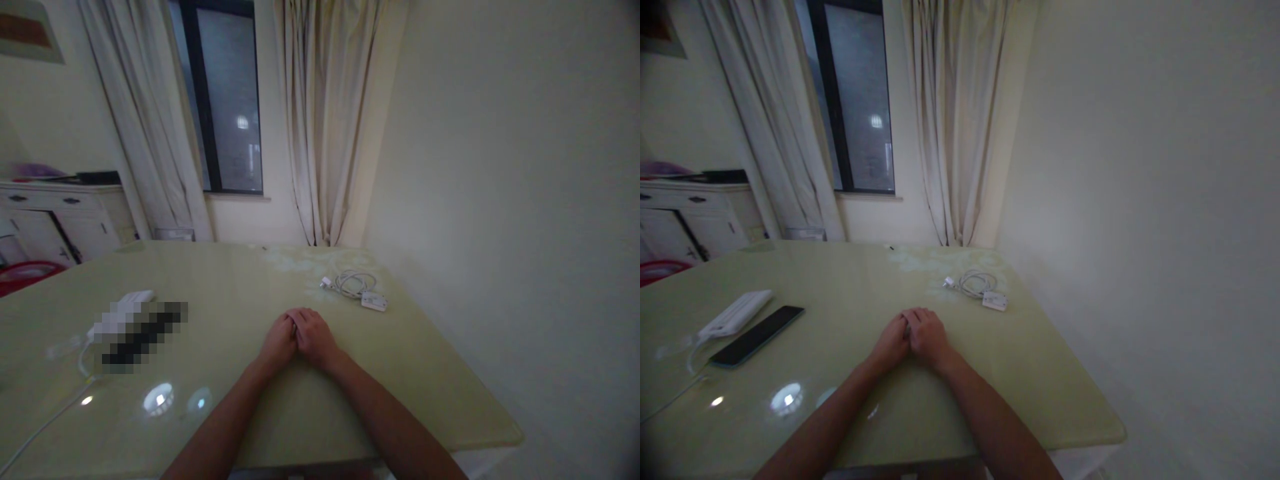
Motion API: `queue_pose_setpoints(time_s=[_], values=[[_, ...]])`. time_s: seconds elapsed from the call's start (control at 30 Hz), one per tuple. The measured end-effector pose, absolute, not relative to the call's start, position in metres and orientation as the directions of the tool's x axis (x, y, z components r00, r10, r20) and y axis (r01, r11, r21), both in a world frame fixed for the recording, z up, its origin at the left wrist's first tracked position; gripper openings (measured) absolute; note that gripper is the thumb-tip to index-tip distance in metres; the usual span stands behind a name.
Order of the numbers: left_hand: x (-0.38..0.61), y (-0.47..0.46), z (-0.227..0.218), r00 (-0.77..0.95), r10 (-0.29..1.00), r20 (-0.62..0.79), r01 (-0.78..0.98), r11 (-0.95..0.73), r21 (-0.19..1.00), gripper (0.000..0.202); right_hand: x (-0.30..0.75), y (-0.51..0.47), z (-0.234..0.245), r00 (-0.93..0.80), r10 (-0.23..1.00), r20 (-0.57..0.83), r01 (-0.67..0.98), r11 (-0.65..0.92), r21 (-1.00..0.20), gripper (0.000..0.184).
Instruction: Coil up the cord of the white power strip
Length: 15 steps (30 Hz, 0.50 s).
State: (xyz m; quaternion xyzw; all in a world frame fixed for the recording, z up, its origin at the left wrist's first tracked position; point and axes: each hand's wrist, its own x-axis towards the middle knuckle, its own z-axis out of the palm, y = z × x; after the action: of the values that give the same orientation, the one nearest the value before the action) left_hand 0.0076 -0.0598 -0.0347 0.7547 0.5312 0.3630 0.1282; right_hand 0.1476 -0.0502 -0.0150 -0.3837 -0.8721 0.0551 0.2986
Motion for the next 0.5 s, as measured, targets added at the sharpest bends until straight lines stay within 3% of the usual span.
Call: queue_pose_setpoints(time_s=[0.1, 0.23, 0.5], values=[[0.005, -0.059, -0.038, 0.184, 0.903, 0.389, 0.721, -0.393, 0.571, 0.034, 0.152, -0.05, -0.015, -0.569, 0.695, 0.441, 0.572, 0.719, -0.395, 0.045], [0.006, -0.062, -0.033, 0.214, 0.869, 0.445, 0.68, -0.46, 0.571, 0.036, 0.161, -0.041, -0.014, -0.531, 0.734, 0.423, 0.542, 0.678, -0.496, 0.039], [0.006, -0.065, -0.025, 0.213, 0.871, 0.442, 0.701, -0.451, 0.552, 0.034, 0.159, -0.038, -0.017, -0.531, 0.724, 0.44, 0.477, 0.685, -0.551, 0.032]])
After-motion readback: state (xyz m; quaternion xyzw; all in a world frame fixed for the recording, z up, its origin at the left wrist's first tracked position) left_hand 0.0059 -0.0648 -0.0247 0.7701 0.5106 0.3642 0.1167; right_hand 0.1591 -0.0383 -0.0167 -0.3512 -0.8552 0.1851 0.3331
